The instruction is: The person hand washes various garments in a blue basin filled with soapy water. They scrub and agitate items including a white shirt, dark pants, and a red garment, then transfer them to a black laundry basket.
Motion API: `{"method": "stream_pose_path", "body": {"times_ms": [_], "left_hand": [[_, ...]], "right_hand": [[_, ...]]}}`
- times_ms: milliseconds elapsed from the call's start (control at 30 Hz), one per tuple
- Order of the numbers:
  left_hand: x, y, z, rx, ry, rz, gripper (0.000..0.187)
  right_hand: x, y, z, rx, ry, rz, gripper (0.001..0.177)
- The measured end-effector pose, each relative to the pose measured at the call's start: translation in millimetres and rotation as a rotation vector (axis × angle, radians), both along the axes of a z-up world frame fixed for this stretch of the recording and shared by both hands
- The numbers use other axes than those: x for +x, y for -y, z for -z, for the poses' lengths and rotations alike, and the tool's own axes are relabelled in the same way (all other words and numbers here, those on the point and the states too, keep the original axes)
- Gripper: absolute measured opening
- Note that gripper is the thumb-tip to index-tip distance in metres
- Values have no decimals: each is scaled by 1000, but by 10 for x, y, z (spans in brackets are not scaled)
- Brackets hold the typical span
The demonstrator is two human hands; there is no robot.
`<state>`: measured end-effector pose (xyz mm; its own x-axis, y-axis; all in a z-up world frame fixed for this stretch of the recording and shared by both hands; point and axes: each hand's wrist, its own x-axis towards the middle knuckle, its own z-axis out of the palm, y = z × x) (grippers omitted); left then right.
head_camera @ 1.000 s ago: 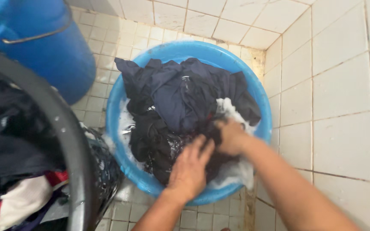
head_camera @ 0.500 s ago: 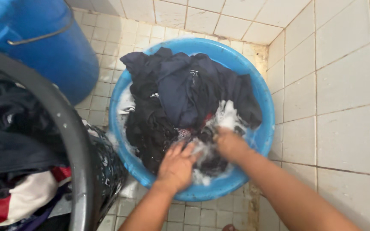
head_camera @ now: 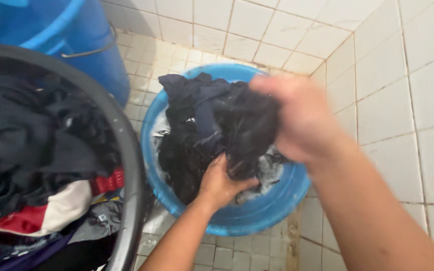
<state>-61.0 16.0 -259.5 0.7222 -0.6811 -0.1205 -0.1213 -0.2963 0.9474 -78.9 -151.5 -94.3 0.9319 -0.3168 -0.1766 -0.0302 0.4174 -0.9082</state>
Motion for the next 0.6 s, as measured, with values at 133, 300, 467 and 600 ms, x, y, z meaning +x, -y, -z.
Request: {"method": "stream_pose_path", "body": {"times_ms": [133, 300, 467, 600], "left_hand": [[114, 90, -84, -360, -317, -174, 71], [344, 144, -633, -1053, -925, -270, 35], [390, 172, -1071, -1151, -1135, -272, 36], [423, 144, -1150, -1172, -1020, -165, 33]], "right_hand": [[-174, 241, -644, 178, 407, -146, 36], [-365, 667, -458, -7, 68, 227, 25], [-223, 177, 772, 70, -617, 150, 54], [-269, -197, 1167, 627, -258, 80, 51]]}}
